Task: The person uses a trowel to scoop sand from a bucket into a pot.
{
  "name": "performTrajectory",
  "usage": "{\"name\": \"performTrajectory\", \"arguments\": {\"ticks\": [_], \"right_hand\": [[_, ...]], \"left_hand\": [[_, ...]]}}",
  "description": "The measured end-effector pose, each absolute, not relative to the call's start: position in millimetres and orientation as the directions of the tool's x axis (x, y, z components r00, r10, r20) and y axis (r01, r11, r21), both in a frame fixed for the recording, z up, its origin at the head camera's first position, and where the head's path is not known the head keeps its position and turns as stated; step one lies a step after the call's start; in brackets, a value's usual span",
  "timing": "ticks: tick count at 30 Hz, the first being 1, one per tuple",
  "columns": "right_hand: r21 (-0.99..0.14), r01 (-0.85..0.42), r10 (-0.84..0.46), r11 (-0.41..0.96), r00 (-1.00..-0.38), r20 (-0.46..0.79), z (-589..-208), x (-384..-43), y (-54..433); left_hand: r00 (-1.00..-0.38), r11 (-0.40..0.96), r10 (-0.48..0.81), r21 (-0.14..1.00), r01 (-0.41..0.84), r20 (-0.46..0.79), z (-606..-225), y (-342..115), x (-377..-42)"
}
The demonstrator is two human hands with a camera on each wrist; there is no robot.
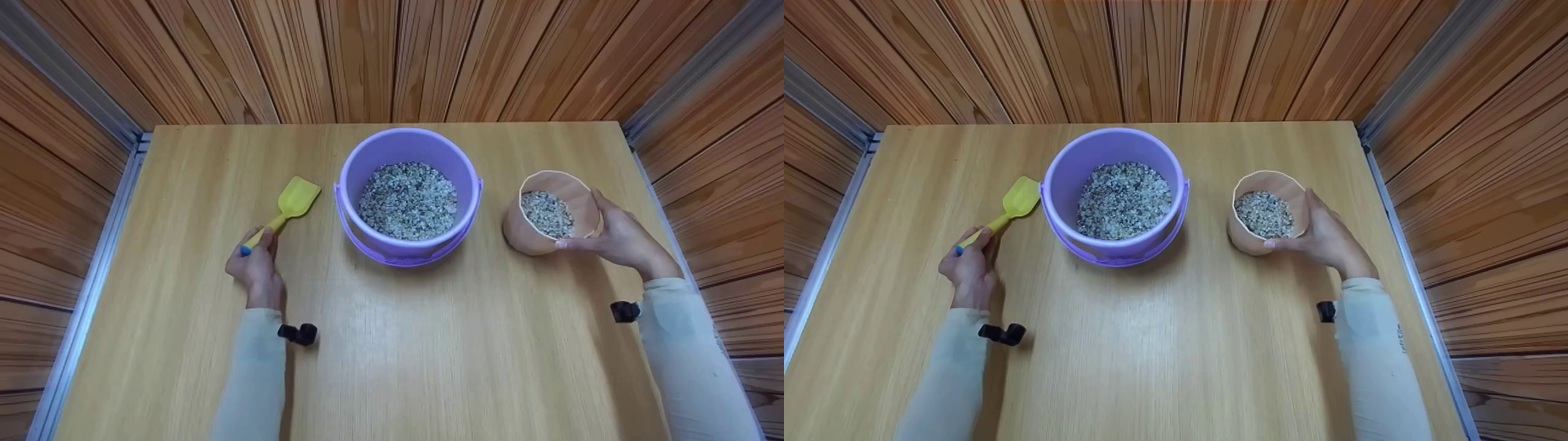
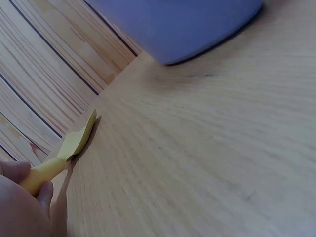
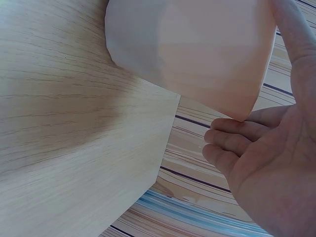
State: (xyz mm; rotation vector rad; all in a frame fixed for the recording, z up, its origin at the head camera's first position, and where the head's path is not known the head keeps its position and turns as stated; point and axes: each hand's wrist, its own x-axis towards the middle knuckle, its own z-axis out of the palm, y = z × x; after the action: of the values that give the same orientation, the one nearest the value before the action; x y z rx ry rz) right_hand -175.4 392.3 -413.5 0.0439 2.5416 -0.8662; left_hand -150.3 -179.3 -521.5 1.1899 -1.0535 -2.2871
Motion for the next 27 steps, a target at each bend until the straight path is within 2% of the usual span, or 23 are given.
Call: {"name": "performTrajectory", "arguments": {"ticks": [5, 12, 20, 24, 27], "right_hand": [[-0.568, 0.17, -0.111, 0.805, -0.898, -0.426, -414.1, -175.5, 392.4], [-0.576, 0.169, -0.111, 0.8, -0.902, -0.418, -415.3, -175.2, 393.2], [-0.581, 0.141, -0.124, 0.801, -0.911, -0.393, -413.3, -174.4, 393.3], [-0.581, 0.106, -0.142, 0.807, -0.92, -0.365, -413.4, -174.0, 394.2], [-0.581, 0.113, -0.14, 0.806, -0.917, -0.373, -413.9, -174.1, 394.1]], "left_hand": [[-0.59, -0.595, -0.616, 0.799, -0.086, -0.522, -523.5, -180.8, -148.3], [-0.592, -0.27, -0.685, 0.902, -0.336, -0.425, -521.8, -185.8, -143.3], [-0.669, 0.033, -0.679, 0.897, -0.44, -0.303, -515.7, -188.4, -136.4], [-0.678, 0.101, -0.682, 0.882, -0.46, -0.275, -514.8, -188.8, -134.4], [-0.675, 0.092, -0.68, 0.88, -0.466, -0.286, -514.4, -189.1, -134.8]]}}
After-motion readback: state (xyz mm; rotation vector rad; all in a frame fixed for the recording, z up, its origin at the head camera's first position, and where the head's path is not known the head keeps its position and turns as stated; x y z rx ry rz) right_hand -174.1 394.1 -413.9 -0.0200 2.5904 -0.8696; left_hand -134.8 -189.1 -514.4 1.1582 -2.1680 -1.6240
